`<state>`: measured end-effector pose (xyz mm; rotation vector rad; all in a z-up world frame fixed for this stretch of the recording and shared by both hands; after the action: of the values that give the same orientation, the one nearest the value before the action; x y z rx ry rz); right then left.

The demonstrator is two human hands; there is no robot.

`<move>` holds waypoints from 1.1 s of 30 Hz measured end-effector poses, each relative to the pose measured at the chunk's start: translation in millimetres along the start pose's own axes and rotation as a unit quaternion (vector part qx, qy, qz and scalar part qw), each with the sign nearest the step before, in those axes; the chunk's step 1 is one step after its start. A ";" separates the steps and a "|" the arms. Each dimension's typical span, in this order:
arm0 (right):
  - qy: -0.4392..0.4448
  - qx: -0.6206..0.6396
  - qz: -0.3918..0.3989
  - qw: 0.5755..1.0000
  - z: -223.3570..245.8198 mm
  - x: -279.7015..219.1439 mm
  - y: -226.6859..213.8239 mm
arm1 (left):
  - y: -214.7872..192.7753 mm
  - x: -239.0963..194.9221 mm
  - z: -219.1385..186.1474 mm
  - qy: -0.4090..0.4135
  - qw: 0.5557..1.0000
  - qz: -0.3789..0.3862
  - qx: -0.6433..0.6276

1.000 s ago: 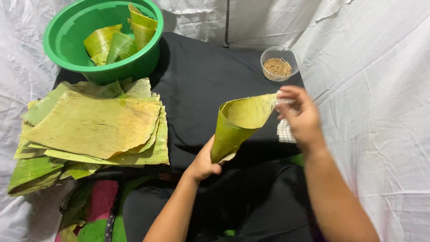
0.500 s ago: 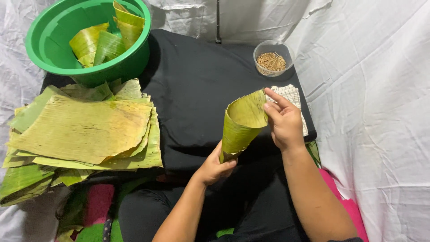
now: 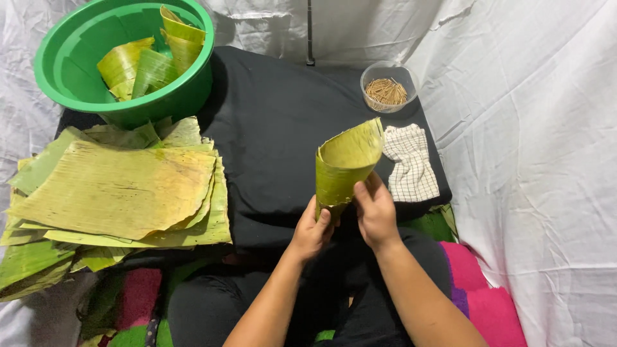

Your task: Cleaning banana leaves with a cloth and folding one into a cone shape

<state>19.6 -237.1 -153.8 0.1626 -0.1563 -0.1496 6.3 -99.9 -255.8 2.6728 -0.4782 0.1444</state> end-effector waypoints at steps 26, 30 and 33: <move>0.027 -0.001 0.005 1.000 -3.0 37.5 -6.0 | -5.1 29.5 3.1 -0.045 0.977 -0.023 -0.205; 0.050 -0.121 0.024 0.991 -15.4 16.2 9.1 | -10.2 41.5 6.8 -0.034 0.987 -0.030 -0.154; 0.049 -0.115 0.000 0.992 -9.9 26.6 10.6 | -10.5 52.8 7.6 -0.034 0.988 -0.013 -0.152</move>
<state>48.6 -229.5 -157.9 -0.0604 -0.0398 -0.1575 59.5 -110.5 -257.7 2.3881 -0.4474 -0.0266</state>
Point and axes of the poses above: each hand's wrist, its own x-axis towards the middle knuckle, its own y-axis out of the palm, z = x × y, the point moved 5 cm from there along x, towards the middle knuckle, and after that the axes turned 15 degrees about -x, right-handed, at the moved point
